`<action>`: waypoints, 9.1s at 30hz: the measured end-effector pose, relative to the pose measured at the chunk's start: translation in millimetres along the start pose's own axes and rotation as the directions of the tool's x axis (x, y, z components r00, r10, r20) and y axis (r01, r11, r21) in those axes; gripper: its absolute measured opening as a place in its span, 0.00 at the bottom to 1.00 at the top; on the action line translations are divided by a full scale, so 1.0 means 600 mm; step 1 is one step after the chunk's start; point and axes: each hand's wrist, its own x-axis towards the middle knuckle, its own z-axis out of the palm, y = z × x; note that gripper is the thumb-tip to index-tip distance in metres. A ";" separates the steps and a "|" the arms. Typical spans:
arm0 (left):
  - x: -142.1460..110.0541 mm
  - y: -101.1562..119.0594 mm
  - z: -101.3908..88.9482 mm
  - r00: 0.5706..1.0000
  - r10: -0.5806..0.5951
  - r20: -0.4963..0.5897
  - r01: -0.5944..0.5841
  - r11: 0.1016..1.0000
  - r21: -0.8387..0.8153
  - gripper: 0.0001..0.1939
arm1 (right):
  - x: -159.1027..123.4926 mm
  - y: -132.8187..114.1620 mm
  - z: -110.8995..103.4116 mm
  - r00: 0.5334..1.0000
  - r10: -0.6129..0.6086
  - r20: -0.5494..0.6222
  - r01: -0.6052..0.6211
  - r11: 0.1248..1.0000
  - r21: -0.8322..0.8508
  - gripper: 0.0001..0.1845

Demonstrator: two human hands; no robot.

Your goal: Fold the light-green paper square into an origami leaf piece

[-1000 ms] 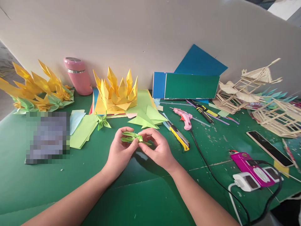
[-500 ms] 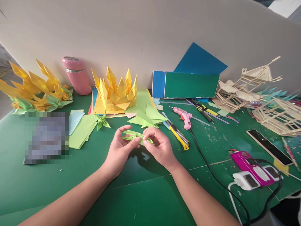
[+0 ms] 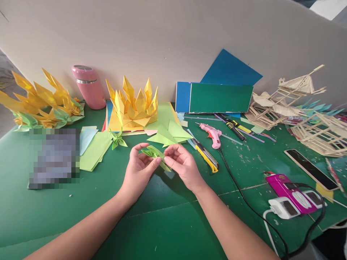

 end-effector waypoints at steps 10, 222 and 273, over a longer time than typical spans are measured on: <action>-0.003 0.003 0.003 1.000 -0.004 -0.004 0.004 1.000 0.012 0.20 | 0.002 0.005 -0.002 0.993 0.104 0.048 -0.106 0.993 0.045 0.12; 0.002 -0.004 -0.003 0.997 -0.040 -0.064 0.046 0.995 0.093 0.18 | -0.001 0.010 0.008 0.998 -0.002 -0.056 0.000 0.999 -0.040 0.12; 0.001 -0.005 -0.001 0.995 -0.049 -0.089 0.044 0.997 -0.057 0.23 | -0.003 0.009 0.010 0.998 -0.009 0.068 0.013 0.998 -0.064 0.15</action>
